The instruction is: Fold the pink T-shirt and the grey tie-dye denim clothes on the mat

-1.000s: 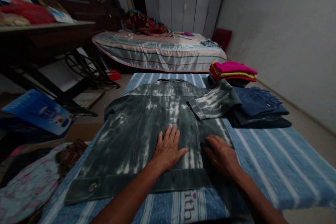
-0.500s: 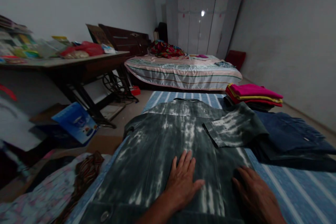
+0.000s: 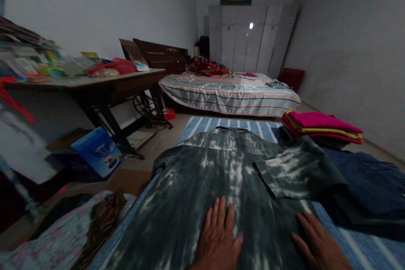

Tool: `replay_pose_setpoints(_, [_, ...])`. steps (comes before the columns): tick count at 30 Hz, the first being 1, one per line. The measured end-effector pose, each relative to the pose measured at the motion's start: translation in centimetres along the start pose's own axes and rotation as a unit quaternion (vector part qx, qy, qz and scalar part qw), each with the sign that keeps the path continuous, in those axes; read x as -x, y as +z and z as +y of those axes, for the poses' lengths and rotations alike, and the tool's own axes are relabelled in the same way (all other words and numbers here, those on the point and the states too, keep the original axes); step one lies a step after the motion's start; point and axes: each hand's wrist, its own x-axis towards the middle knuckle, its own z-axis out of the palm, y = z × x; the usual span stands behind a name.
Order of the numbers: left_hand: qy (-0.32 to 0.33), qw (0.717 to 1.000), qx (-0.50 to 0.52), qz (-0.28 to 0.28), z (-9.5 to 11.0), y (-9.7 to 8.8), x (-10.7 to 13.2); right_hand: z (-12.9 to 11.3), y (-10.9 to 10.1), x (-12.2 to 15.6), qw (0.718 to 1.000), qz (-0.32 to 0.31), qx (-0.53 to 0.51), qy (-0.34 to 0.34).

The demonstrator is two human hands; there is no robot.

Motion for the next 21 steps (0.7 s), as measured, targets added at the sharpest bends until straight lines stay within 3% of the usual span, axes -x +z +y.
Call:
replay_pose_setpoints(5, [0.020, 1.000, 0.001, 0.019, -0.7, 1.2, 0.0, -2.2, -1.2, -1.6, 0.999, -0.029, -0.003, 0.022])
replay_pose_setpoints(8, [0.030, 0.999, -0.002, 0.041, -1.0, 2.0, -0.2, -6.7, -1.7, -4.3, 0.996, -0.089, -0.005, 0.008])
replay_pose_setpoints(11, [0.046, 0.997, -0.013, 0.058, -1.5, 2.7, -0.4, -12.9, -1.3, -8.2, 0.983, -0.166, -0.040, -0.066])
replay_pose_setpoints(16, [0.081, 0.993, -0.035, 0.077, -3.3, 4.3, 0.0, -21.0, 2.2, -14.3, 0.964, -0.212, -0.060, -0.150])
replay_pose_setpoints(21, [0.070, 0.992, -0.049, 0.096, -5.2, 5.3, 1.5, -23.0, 6.5, -15.6, 0.962, -0.222, -0.037, -0.157])
